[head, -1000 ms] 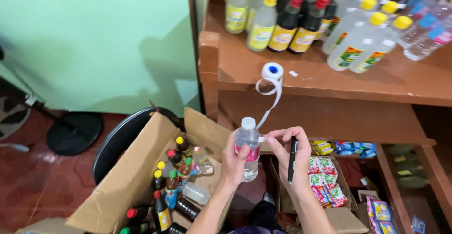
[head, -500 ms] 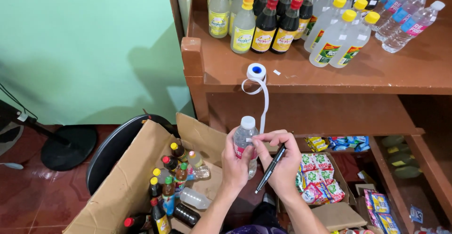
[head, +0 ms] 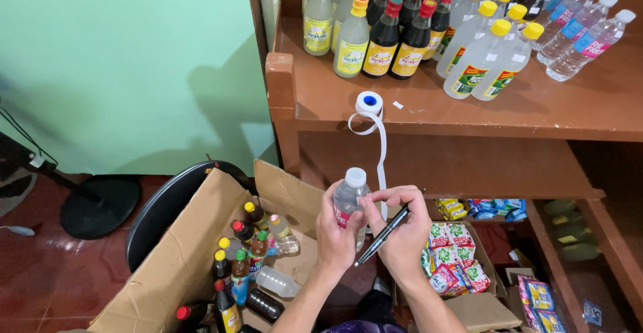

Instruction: The person takes various bottles, including water and vinegar, from a cardboard box and writes on them with a black marker. After labeling, the person places the bottles onto a wooden shelf next to other similar items.

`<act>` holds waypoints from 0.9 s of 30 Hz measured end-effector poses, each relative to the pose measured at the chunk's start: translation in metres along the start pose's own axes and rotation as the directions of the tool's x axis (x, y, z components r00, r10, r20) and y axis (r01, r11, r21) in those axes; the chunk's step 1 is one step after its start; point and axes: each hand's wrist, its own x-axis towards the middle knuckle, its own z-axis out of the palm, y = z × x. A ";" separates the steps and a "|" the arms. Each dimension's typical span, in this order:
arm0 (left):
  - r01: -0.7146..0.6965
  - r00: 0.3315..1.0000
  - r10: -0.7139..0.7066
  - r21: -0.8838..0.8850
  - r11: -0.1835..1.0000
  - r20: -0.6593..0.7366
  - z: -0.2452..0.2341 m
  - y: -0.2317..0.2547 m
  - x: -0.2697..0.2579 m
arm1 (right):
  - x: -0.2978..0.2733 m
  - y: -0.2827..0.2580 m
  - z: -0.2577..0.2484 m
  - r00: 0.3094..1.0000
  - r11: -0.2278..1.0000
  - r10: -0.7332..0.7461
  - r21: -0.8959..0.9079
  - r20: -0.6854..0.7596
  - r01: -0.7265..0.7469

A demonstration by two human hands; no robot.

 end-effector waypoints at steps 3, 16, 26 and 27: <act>-0.070 0.998 0.069 -0.037 0.997 -0.005 0.000 -0.008 -0.002 | -0.001 0.002 -0.003 0.995 0.993 0.092 0.066 0.024 -0.094; 0.171 0.973 -0.132 -0.201 0.965 0.192 0.000 -0.020 -0.002 | 0.012 0.032 -0.023 0.796 0.586 0.455 0.539 0.399 -0.605; 0.260 0.954 -0.162 -0.432 0.864 0.251 0.004 -0.013 -0.007 | 0.016 0.031 -0.031 0.809 0.587 0.554 0.598 0.195 -0.546; 0.236 0.960 -0.145 -0.412 0.880 0.240 0.004 -0.012 -0.005 | 0.020 0.031 -0.032 0.829 0.624 0.550 0.612 0.098 -0.486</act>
